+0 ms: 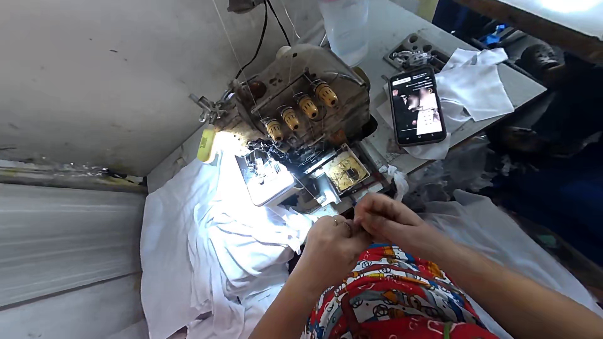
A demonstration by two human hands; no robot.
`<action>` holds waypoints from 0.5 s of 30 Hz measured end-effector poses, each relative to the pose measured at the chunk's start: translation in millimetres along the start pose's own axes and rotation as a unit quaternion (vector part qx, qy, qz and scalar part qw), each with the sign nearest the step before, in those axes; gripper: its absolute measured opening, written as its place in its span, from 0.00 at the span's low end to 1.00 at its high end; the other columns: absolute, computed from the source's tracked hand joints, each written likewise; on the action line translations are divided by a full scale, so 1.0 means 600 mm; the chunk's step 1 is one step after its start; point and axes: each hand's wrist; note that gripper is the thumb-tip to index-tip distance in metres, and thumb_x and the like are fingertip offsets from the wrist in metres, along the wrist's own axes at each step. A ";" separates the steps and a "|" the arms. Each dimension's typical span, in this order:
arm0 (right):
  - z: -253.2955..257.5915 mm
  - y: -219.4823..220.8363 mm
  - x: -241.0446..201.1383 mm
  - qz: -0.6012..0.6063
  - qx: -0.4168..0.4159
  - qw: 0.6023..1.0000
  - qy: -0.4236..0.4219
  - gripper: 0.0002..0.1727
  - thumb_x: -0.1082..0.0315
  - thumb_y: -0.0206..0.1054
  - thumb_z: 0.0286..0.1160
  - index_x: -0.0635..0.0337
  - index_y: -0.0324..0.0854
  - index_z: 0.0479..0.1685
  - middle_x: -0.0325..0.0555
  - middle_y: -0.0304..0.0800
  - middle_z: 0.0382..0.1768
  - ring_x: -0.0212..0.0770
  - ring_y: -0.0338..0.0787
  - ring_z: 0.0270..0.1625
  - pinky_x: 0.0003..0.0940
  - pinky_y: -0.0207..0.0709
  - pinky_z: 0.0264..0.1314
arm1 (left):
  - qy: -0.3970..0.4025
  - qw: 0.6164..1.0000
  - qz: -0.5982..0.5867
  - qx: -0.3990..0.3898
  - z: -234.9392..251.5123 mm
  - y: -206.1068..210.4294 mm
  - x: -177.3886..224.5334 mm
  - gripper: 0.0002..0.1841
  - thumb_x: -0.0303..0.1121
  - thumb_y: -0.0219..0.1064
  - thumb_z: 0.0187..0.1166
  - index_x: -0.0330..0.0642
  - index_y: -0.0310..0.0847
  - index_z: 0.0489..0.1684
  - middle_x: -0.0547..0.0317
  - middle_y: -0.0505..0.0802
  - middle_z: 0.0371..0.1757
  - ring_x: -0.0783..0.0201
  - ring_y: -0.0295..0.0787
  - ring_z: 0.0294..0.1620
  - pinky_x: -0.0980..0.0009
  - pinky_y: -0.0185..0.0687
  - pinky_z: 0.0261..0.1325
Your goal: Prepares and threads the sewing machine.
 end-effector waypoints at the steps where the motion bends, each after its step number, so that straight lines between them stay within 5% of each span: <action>1: 0.000 0.001 -0.004 -0.056 -0.012 0.998 0.007 0.09 0.69 0.51 0.88 0.56 0.78 0.48 0.23 0.74 0.28 0.12 0.71 0.27 0.09 0.66 0.31 | 0.015 1.000 0.011 -0.007 -0.003 0.004 0.000 0.11 0.32 0.63 0.77 0.51 0.90 0.25 0.60 0.88 0.23 0.61 0.85 0.30 0.70 0.77 0.37; 4: -0.006 -0.009 -0.005 -0.185 -0.033 0.982 -0.019 0.11 0.71 0.52 0.88 0.65 0.81 0.47 0.34 0.80 0.31 0.14 0.74 0.30 0.09 0.68 0.35 | 0.036 0.999 0.001 -0.030 -0.009 0.004 -0.003 0.11 0.31 0.63 0.77 0.50 0.86 0.22 0.61 0.85 0.21 0.62 0.83 0.29 0.69 0.76 0.37; 6: -0.021 -0.046 -0.009 -0.292 -0.017 0.956 -0.010 0.12 0.73 0.54 0.85 0.66 0.84 0.48 0.45 0.88 0.36 0.24 0.81 0.32 0.17 0.76 0.37 | 0.003 0.999 -0.024 -0.030 -0.020 -0.014 -0.018 0.12 0.31 0.62 0.76 0.50 0.83 0.20 0.60 0.86 0.23 0.60 0.85 0.32 0.67 0.80 0.43; 11: -0.115 -0.206 -0.003 -0.336 -0.039 0.891 0.304 0.16 0.68 0.50 0.93 0.68 0.81 0.61 0.49 0.88 0.35 0.35 0.85 0.30 0.34 0.81 0.39 | -0.084 0.995 -0.041 -0.018 -0.046 -0.066 -0.044 0.14 0.34 0.56 0.82 0.51 0.85 0.24 0.62 0.79 0.22 0.66 0.78 0.31 0.74 0.72 0.39; 13: -0.150 -0.261 0.019 -0.332 0.002 0.853 0.403 0.19 0.68 0.49 0.94 0.69 0.74 0.72 0.59 0.92 0.43 0.47 0.93 0.42 0.48 0.85 0.56 | -0.084 0.996 -0.035 -0.025 -0.047 -0.065 -0.032 0.14 0.35 0.56 0.83 0.53 0.87 0.29 0.62 0.80 0.23 0.66 0.78 0.31 0.75 0.72 0.38; 15: -0.170 -0.304 0.042 -0.343 0.083 0.825 0.441 0.24 0.69 0.51 0.93 0.67 0.65 0.83 0.67 0.90 0.52 0.57 0.92 0.53 0.56 0.79 0.66 | -0.072 0.996 -0.031 -0.034 -0.045 -0.058 -0.022 0.13 0.35 0.57 0.82 0.54 0.89 0.32 0.62 0.82 0.23 0.66 0.80 0.31 0.74 0.73 0.38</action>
Point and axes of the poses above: each hand's wrist, its own z-axis towards the middle knuckle, its own y-axis out of the palm, x = y × z
